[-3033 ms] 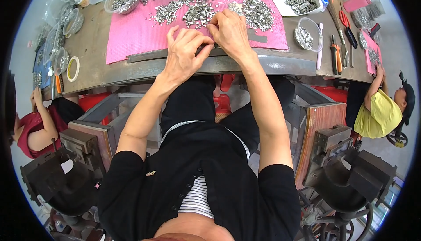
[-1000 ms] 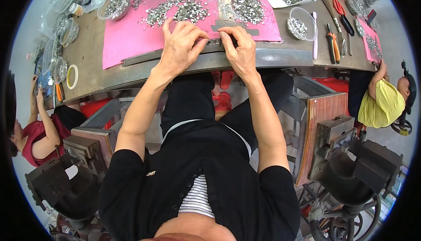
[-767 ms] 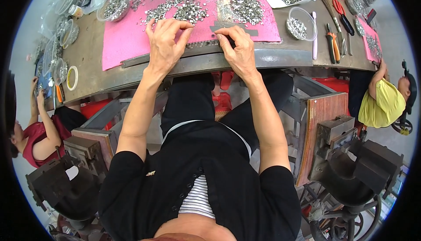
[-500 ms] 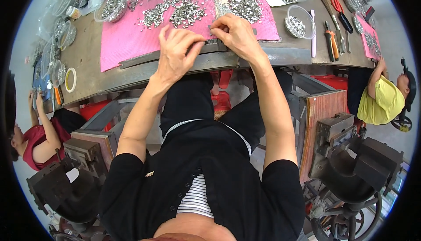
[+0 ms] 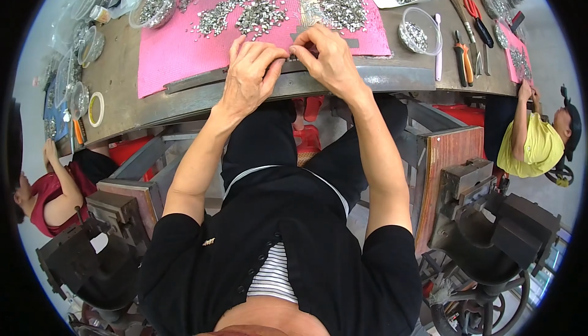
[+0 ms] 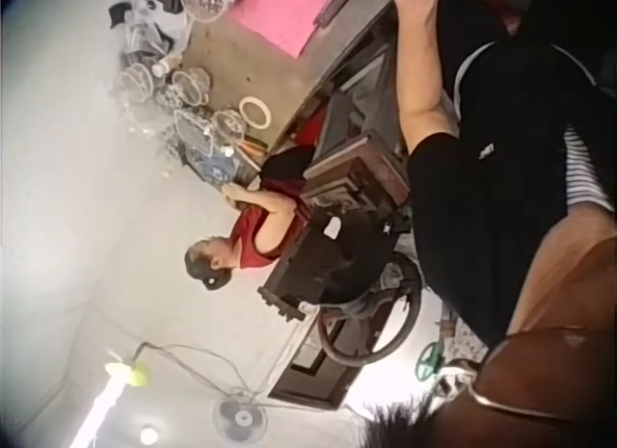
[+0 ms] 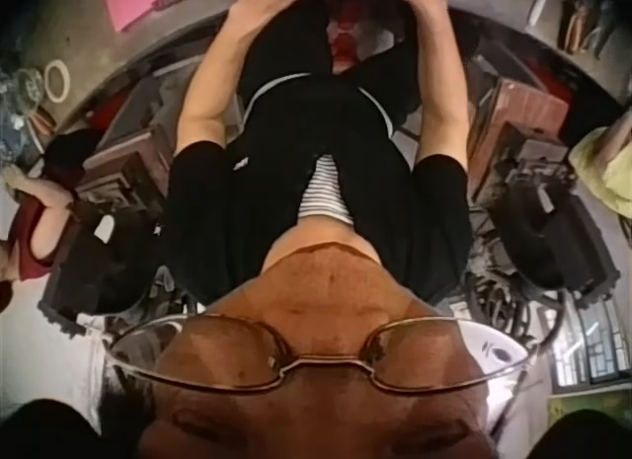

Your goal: Sort small metal components into a jig and process them with a manual press.

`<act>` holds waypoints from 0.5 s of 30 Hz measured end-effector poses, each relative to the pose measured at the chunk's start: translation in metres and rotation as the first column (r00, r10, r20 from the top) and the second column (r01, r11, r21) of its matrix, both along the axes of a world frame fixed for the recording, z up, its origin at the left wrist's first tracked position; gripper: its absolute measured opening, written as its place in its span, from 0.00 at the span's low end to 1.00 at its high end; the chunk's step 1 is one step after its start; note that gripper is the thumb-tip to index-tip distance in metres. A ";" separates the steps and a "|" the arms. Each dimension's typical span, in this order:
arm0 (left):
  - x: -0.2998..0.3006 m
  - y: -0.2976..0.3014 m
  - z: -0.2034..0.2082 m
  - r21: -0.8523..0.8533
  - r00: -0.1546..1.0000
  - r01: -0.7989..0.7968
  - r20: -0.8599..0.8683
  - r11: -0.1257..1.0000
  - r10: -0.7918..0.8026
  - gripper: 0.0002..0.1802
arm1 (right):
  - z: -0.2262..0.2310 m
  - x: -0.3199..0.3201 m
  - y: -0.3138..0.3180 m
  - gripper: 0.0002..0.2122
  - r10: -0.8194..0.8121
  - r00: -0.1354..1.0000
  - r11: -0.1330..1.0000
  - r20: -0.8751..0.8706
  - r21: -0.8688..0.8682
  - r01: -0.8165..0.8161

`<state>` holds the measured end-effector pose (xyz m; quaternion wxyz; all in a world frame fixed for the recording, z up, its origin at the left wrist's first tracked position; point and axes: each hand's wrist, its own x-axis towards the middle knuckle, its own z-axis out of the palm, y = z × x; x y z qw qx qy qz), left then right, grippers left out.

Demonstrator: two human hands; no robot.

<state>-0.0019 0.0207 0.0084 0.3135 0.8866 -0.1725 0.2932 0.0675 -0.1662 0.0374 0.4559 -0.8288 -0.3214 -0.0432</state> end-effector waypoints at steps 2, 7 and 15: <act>-0.001 0.001 0.002 -0.018 1.000 0.015 -0.011 1.000 -0.015 0.11 | -0.005 -0.008 0.000 0.06 -0.003 0.995 1.000 0.101 -0.018 0.005; -0.011 0.010 0.013 -0.155 0.997 -0.083 -0.013 0.984 0.082 0.10 | -0.013 -0.018 0.005 0.06 -0.033 0.923 0.995 0.384 -0.073 0.066; -0.068 0.096 0.012 -0.027 0.940 -0.340 -0.041 0.940 0.339 0.14 | -0.024 -0.021 -0.002 0.05 -0.129 0.967 0.985 0.220 0.138 0.100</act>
